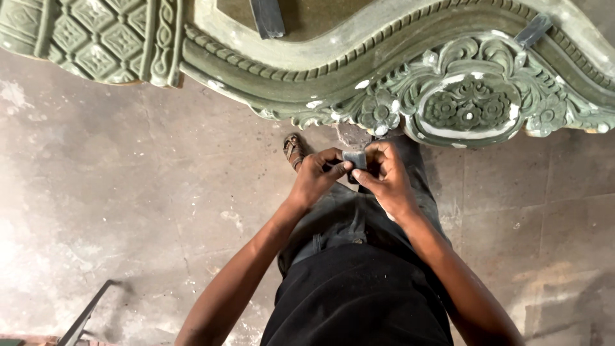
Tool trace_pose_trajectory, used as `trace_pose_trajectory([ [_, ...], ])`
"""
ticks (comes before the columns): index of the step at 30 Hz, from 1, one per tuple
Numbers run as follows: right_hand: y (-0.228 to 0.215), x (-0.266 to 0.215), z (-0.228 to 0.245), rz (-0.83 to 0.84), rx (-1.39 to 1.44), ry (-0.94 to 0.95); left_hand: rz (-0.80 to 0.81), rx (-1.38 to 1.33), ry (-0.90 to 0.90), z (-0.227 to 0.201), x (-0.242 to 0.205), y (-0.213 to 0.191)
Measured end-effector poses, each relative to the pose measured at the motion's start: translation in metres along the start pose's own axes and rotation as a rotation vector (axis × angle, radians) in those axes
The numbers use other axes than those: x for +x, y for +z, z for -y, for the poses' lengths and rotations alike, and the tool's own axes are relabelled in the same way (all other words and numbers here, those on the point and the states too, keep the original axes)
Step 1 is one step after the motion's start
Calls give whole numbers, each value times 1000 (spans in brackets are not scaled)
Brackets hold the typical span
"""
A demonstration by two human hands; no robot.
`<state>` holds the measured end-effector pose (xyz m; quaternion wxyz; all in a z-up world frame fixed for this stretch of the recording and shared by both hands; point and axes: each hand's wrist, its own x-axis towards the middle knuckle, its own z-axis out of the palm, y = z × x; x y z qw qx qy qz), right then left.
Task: The person sands the carved details of a green wooden furniture frame with a piece of sandpaper and cleans the surface with a cloth.
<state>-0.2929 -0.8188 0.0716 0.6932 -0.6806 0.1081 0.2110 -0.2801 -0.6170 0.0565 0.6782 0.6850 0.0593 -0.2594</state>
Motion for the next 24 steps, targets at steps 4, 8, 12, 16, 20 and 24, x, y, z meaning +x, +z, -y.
trace_pose_trajectory([
  [4,-13,1,6,146,342,144,116,-177,208,8,11,2],
  [8,-23,11,25,254,398,286,95,122,385,1,24,3],
  [12,-39,29,45,210,369,182,1,20,125,-16,64,-25],
  [16,-92,62,39,-131,416,8,-233,387,613,-32,96,-70],
  [20,-138,89,2,-312,79,-99,23,1152,436,-37,122,-73],
  [24,-143,85,-29,-378,-165,-40,-19,1310,338,4,118,-30],
])
